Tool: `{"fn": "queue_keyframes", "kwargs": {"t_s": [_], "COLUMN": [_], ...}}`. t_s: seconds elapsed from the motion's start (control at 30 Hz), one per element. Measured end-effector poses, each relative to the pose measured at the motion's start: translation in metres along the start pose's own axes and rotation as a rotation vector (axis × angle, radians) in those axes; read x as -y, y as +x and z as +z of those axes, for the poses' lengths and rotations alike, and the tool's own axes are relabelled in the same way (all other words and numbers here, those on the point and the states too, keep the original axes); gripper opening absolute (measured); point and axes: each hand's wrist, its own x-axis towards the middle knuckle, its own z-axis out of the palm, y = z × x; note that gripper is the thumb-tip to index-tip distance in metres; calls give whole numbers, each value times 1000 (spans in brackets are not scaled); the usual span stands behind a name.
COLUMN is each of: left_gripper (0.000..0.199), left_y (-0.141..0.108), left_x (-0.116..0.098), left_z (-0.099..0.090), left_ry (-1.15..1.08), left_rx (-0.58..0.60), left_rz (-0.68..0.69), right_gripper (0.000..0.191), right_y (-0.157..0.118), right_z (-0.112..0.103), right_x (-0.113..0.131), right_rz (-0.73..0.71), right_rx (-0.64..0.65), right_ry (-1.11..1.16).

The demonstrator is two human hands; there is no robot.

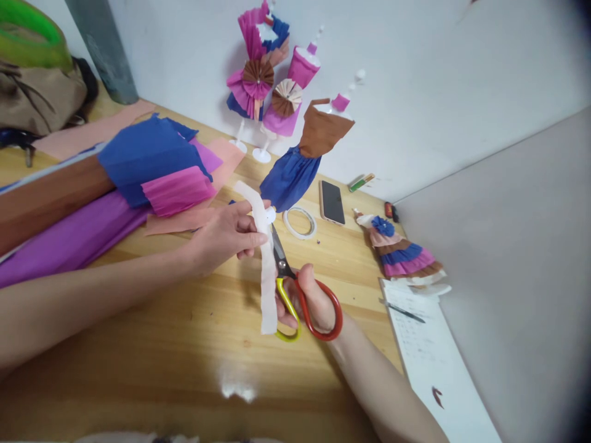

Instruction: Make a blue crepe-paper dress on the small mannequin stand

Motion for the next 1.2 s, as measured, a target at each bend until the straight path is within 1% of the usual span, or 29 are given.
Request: {"fn": "queue_keyframes", "kwargs": {"t_s": [0.13,0.27,0.4,0.53,0.77,0.9,1.0,1.07,1.2], "left_gripper": [60,54,53,51,32,26,24,25,35], "left_y": [0,-1,-1,-1,-1,0,0,-1,-1], "left_x": [1,3,5,6,7,5,2,1,2], "left_z": [0,0,2,2,0,0,0,0,-3], "left_ry": [-8,31,39,36,59,43,28,18,-56], "left_rx": [33,46,49,51,59,69,68,62,83], "left_rz": [-7,-20,-19,-8,12,0,-14,-20,-56], "right_gripper": [76,70,71,72,73,73,73,72,68], "right_y": [-2,-4,-4,-2,-2,-1,-1,-1,-1], "right_z": [-2,0,2,4,6,7,8,8,5], "right_x": [2,6,7,8,5,7,10,9,5], "right_rz": [-17,-19,-9,-6,10,24,33,36,13], "right_rx": [29,27,23,23,-50,-80,-66,-81,-133], "right_ry": [-59,-41,11,-18,0,-15,-24,-5,69]}}
